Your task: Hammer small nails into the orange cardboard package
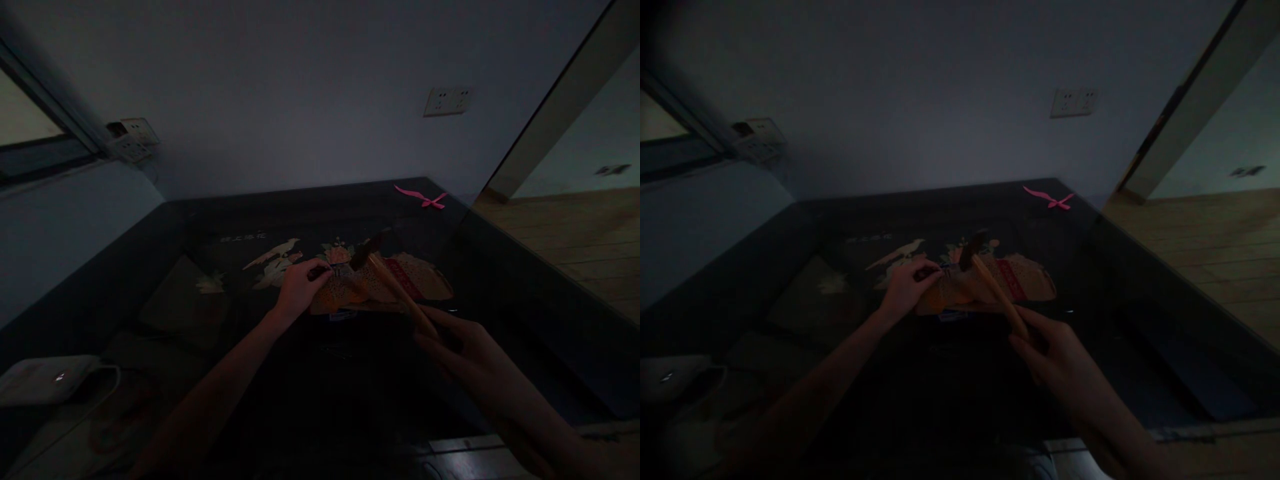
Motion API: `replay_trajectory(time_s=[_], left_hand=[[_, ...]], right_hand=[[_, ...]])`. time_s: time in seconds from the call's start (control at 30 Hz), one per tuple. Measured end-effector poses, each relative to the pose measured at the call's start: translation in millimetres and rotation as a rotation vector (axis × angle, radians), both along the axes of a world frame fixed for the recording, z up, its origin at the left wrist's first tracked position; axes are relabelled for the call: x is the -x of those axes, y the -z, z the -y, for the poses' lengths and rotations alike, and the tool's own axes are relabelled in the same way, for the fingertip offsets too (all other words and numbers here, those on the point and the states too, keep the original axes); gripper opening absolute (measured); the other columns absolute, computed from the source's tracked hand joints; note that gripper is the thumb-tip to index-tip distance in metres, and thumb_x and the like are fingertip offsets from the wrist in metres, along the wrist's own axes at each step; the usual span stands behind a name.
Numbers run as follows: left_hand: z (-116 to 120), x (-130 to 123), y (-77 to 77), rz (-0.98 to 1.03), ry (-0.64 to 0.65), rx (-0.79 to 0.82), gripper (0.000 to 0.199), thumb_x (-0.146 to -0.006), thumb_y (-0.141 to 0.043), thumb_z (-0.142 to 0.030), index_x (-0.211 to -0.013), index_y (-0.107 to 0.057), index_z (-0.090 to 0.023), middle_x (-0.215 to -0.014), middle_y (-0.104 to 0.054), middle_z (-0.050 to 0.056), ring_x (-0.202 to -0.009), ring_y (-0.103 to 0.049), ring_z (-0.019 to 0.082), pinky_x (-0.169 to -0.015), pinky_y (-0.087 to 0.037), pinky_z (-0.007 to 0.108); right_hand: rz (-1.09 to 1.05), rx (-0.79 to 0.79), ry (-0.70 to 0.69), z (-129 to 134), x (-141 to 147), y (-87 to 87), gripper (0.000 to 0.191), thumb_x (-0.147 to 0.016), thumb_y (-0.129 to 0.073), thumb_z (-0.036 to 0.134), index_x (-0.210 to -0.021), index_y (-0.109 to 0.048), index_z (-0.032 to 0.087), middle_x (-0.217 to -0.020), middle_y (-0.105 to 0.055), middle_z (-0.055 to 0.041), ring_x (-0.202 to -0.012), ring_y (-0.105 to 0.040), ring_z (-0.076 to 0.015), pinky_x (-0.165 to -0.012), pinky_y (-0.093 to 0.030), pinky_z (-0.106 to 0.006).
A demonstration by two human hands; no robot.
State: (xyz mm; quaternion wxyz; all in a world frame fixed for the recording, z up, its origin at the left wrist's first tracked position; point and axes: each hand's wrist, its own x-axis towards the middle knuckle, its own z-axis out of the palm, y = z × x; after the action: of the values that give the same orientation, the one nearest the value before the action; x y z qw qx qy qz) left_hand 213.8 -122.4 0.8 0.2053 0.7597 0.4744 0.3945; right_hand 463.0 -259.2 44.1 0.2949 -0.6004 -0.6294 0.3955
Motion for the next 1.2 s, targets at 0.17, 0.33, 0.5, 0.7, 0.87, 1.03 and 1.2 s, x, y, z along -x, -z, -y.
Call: replay_trajectory(time_s=[0.17,0.33,0.5,0.7,0.87,1.03,1.2], left_hand=[[-1,1,-0.8,-0.005,-0.020,0.008,0.008,-0.078,-0.064,-0.022,-0.083,-0.070,-0.019,-0.080,-0.071,0.001,-0.075,-0.065,0.016,-0.069,-0.048,0.025],[-2,1,0.5,0.029,-0.040,0.058,0.008,-0.076,-0.066,-0.023,-0.081,-0.070,-0.019,-0.081,-0.072,0.001,-0.076,-0.065,0.017,-0.068,-0.049,0.025],[-1,-1,0.4,0.067,-0.039,0.120,0.011,-0.076,-0.066,-0.021,-0.085,-0.070,-0.018,-0.084,-0.073,0.002,-0.078,-0.066,0.018,-0.069,-0.049,0.026],[-1,0,-0.7,0.063,-0.038,0.121,0.010,-0.076,-0.065,-0.021,-0.084,-0.070,-0.018,-0.083,-0.072,0.002,-0.076,-0.066,0.018,-0.067,-0.049,0.027],[0,0,-2.6,0.009,-0.054,0.115,0.007,-0.076,-0.065,-0.022,-0.080,-0.069,-0.017,-0.080,-0.071,0.002,-0.074,-0.065,0.017,-0.066,-0.049,0.026],[0,0,-2.0,0.024,-0.055,0.106,0.006,-0.075,-0.066,-0.020,-0.080,-0.069,-0.017,-0.079,-0.071,0.002,-0.071,-0.065,0.016,-0.064,-0.049,0.026],[-1,1,-0.1,0.006,-0.041,0.086,0.007,-0.076,-0.065,-0.021,-0.081,-0.069,-0.018,-0.081,-0.071,0.003,-0.074,-0.065,0.018,-0.066,-0.049,0.027]], right_hand=[[0.083,-0.108,-0.086,-6,13,-29.5,0.031,-0.084,-0.051,0.031,-0.107,-0.063,0.015,-0.072,-0.062,-0.0018,-0.053,-0.051,-0.0126,-0.044,-0.038,-0.021],[0.266,-0.182,-0.226,-18,27,-43.5,0.015,-0.079,-0.050,0.020,-0.080,-0.064,0.015,-0.059,-0.055,0.0007,-0.049,-0.045,-0.0110,-0.044,-0.033,-0.021],[0.338,-0.216,-0.288,-24,28,-45.8,0.017,-0.079,-0.048,0.019,-0.085,-0.064,0.016,-0.061,-0.057,-0.0003,-0.052,-0.048,-0.0126,-0.047,-0.035,-0.023],[0.362,-0.216,-0.275,-24,29,-47.2,0.015,-0.079,-0.049,0.020,-0.083,-0.063,0.016,-0.061,-0.057,0.0000,-0.048,-0.047,-0.0115,-0.045,-0.033,-0.022],[0.331,-0.182,-0.250,-22,28,-46.9,0.016,-0.080,-0.049,0.022,-0.080,-0.063,0.016,-0.062,-0.058,-0.0004,-0.048,-0.047,-0.0116,-0.043,-0.033,-0.021],[0.313,-0.220,-0.257,-23,27,-47.5,0.018,-0.079,-0.050,0.022,-0.089,-0.064,0.017,-0.065,-0.059,-0.0005,-0.054,-0.052,-0.0133,-0.048,-0.038,-0.022],[0.318,-0.178,-0.268,-25,25,-46.0,0.019,-0.079,-0.050,0.021,-0.087,-0.066,0.017,-0.063,-0.059,-0.0005,-0.049,-0.049,-0.0126,-0.045,-0.036,-0.022]])
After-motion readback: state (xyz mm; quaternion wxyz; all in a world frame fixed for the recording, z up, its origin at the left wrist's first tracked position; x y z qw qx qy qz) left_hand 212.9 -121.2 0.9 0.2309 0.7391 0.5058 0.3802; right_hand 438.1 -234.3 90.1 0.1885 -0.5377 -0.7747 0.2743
